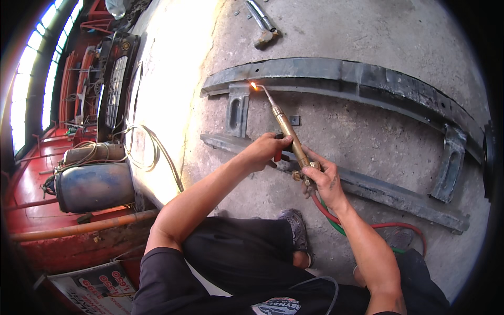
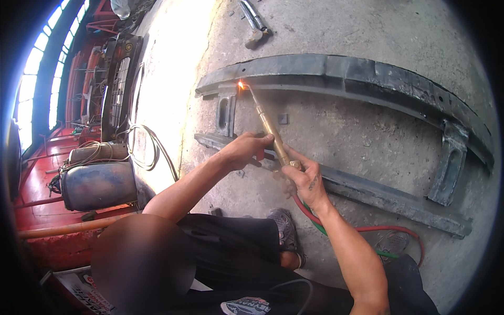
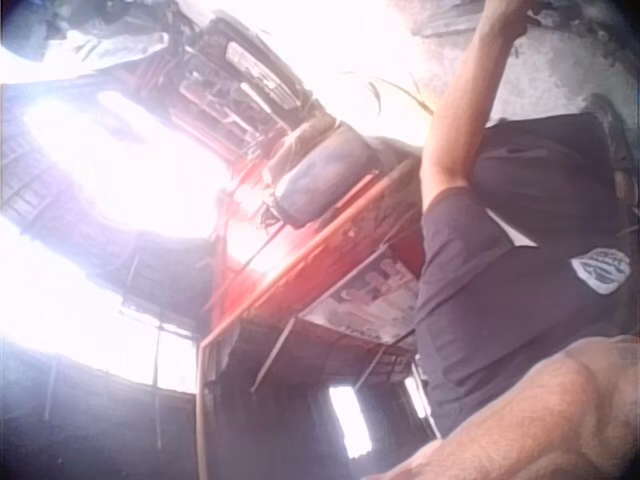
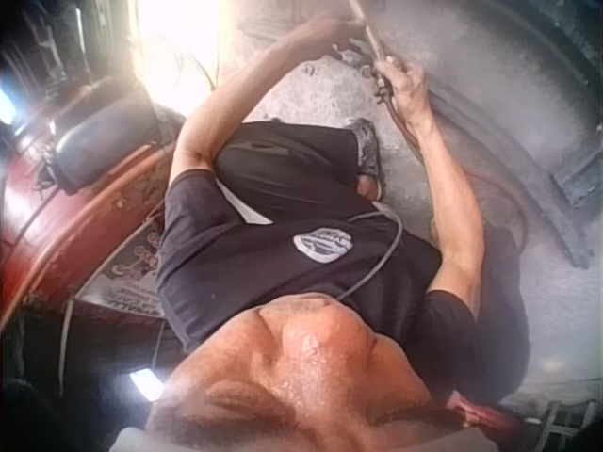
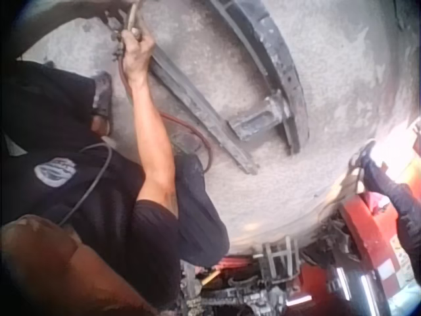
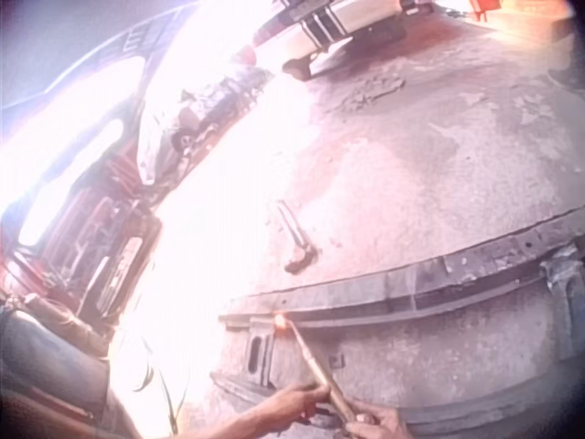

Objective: The person uses a welding torch to join sections of a curved metal frame lying on the floor. They repeatedly apply the torch to specific seams, producing sparks and molten metal, and reposition the torch along the frame as they work.

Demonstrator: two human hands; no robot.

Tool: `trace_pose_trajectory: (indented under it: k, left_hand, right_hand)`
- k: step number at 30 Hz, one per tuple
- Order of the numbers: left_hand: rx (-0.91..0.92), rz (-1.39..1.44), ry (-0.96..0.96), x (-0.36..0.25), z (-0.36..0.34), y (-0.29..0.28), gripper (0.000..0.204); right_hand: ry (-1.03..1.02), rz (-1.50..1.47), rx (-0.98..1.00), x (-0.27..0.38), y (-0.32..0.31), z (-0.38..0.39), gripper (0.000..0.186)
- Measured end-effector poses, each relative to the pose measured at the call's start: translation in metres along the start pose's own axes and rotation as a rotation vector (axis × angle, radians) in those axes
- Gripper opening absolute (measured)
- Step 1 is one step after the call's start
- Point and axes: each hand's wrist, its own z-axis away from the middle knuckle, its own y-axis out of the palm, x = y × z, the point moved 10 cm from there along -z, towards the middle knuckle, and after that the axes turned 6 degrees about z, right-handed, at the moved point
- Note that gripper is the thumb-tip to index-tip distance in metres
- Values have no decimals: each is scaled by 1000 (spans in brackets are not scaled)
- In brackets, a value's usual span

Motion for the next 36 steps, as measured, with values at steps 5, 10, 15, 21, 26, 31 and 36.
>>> trace_pose_trajectory:
  k: [5,10,15,21,26,31,36]
  left_hand:
    - [-17,-30,10,-13,7,3,55]
    - [-48,6,12,-1,-7,-8,55]
    - [35,169,125,-18,3,-6,56]
    - [104,432,227,-34,13,0,50]
    - [140,586,323,-30,-11,0,46]
    - [200,719,356,-47,-5,3,45]
    - [245,777,387,-55,-5,9,44]
  right_hand:
    - [-5,-17,5,9,-2,1,57]
    - [-14,83,-26,16,-1,-4,56]
    - [-73,267,-49,44,0,-9,55]
    - [49,433,-41,79,8,-14,54]
    - [114,445,-28,95,12,-24,54]
    - [147,485,-31,114,24,-31,52]
    - [146,619,-41,130,30,-33,51]
